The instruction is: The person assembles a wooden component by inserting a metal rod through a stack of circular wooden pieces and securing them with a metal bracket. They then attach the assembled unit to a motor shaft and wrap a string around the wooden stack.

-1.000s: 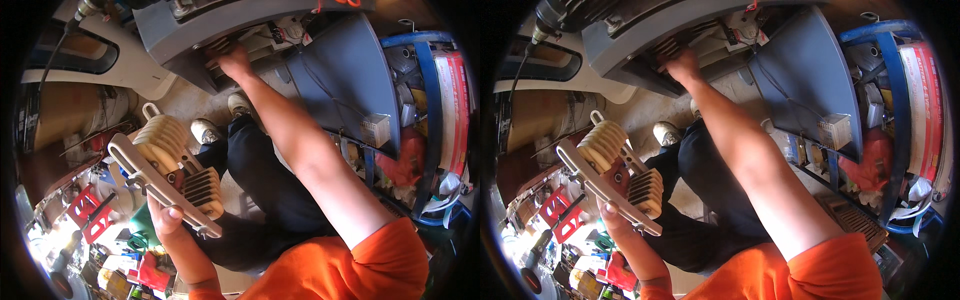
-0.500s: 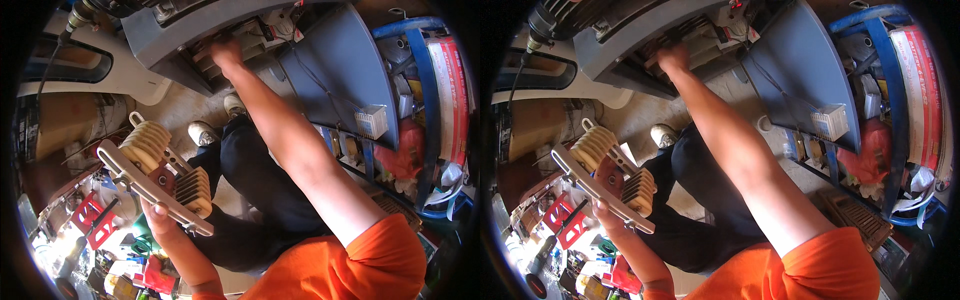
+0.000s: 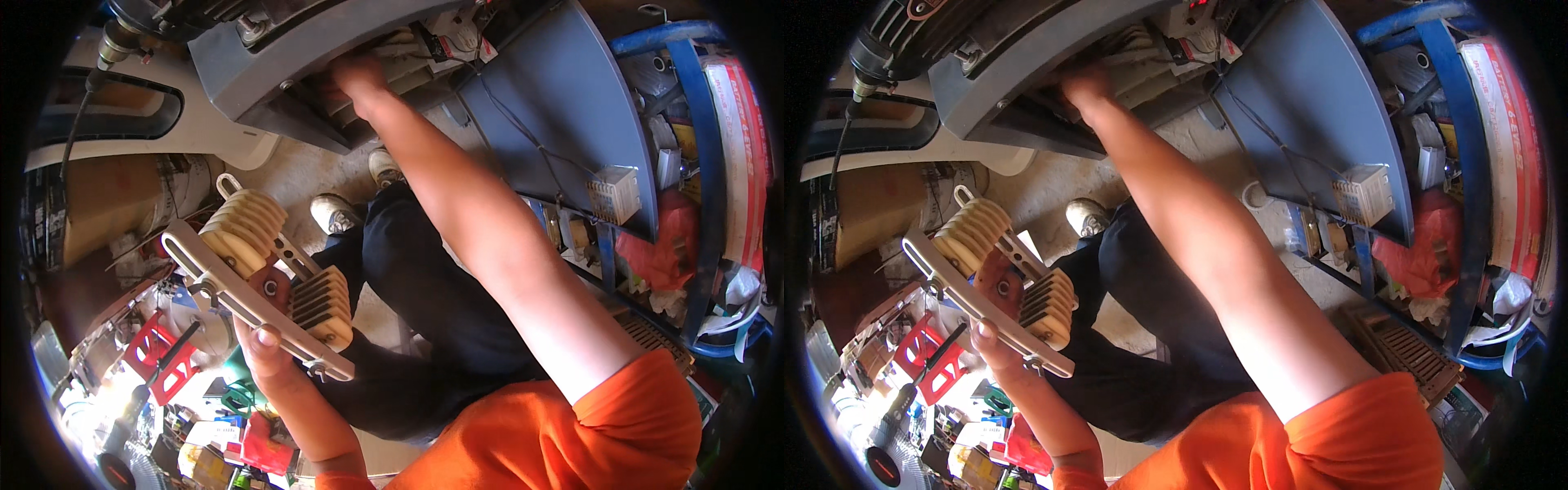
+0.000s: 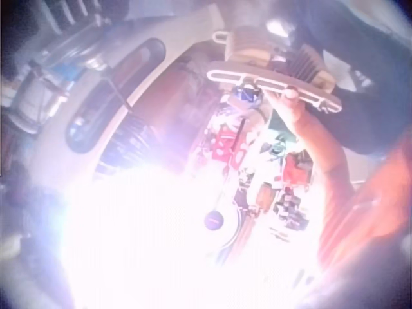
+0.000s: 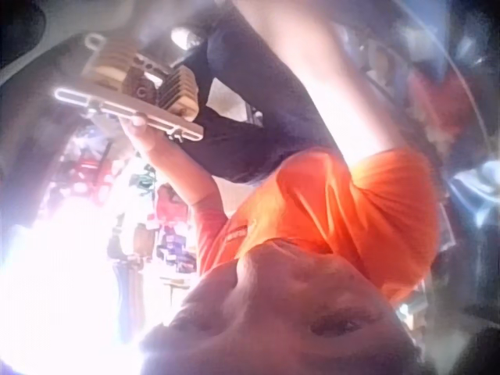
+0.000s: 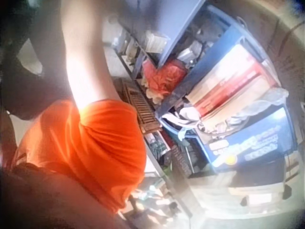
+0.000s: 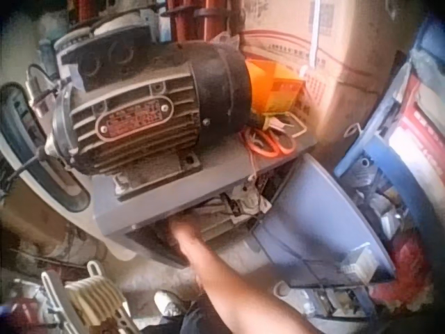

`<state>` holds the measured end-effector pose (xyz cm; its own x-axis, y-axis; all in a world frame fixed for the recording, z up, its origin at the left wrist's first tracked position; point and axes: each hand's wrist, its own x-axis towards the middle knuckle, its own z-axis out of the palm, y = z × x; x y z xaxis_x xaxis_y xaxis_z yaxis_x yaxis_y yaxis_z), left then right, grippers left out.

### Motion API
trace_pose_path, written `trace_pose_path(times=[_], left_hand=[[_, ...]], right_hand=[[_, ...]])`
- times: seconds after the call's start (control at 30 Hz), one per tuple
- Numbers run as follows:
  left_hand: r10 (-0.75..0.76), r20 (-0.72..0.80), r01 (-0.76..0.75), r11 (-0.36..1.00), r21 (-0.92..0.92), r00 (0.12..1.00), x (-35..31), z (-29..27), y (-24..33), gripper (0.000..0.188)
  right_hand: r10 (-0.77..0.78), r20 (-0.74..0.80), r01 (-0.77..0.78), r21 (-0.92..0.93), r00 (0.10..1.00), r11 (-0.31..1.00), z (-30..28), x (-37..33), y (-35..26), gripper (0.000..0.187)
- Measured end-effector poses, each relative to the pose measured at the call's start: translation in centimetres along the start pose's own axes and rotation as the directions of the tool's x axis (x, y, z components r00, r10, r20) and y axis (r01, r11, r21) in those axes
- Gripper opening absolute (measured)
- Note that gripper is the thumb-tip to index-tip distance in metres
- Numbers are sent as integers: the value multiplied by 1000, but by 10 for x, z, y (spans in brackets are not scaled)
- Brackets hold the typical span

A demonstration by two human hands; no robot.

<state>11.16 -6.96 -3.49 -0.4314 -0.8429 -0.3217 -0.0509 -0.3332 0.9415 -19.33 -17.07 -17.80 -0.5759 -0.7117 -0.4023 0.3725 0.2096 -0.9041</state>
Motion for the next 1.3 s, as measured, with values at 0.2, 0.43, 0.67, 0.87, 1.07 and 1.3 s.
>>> trace_pose_path(times=[0.2,0.43,0.67,0.87,1.07,1.3], left_hand=[[26,80,-25,1000,-12,996,11,4,3,120],[114,64,-88,945,-314,991,13,-26,-16,94],[162,-4,-138,824,-550,987,27,-14,7,72],[102,1,-78,773,-630,995,12,-17,13,96],[151,0,-119,778,-616,989,-3,-22,7,97],[108,64,-36,730,-682,992,11,-19,3,90]], right_hand=[[-212,32,198,-520,977,831,-85,-119,-36,66],[-792,-92,127,-970,604,210,-287,-299,-141,35],[-159,-255,-231,-960,954,155,-303,-340,-144,36],[-109,81,103,-971,991,218,-221,-303,-117,44],[-191,78,179,-779,979,601,-121,-227,-88,52],[-318,175,345,-698,932,627,-53,-124,-91,38]])
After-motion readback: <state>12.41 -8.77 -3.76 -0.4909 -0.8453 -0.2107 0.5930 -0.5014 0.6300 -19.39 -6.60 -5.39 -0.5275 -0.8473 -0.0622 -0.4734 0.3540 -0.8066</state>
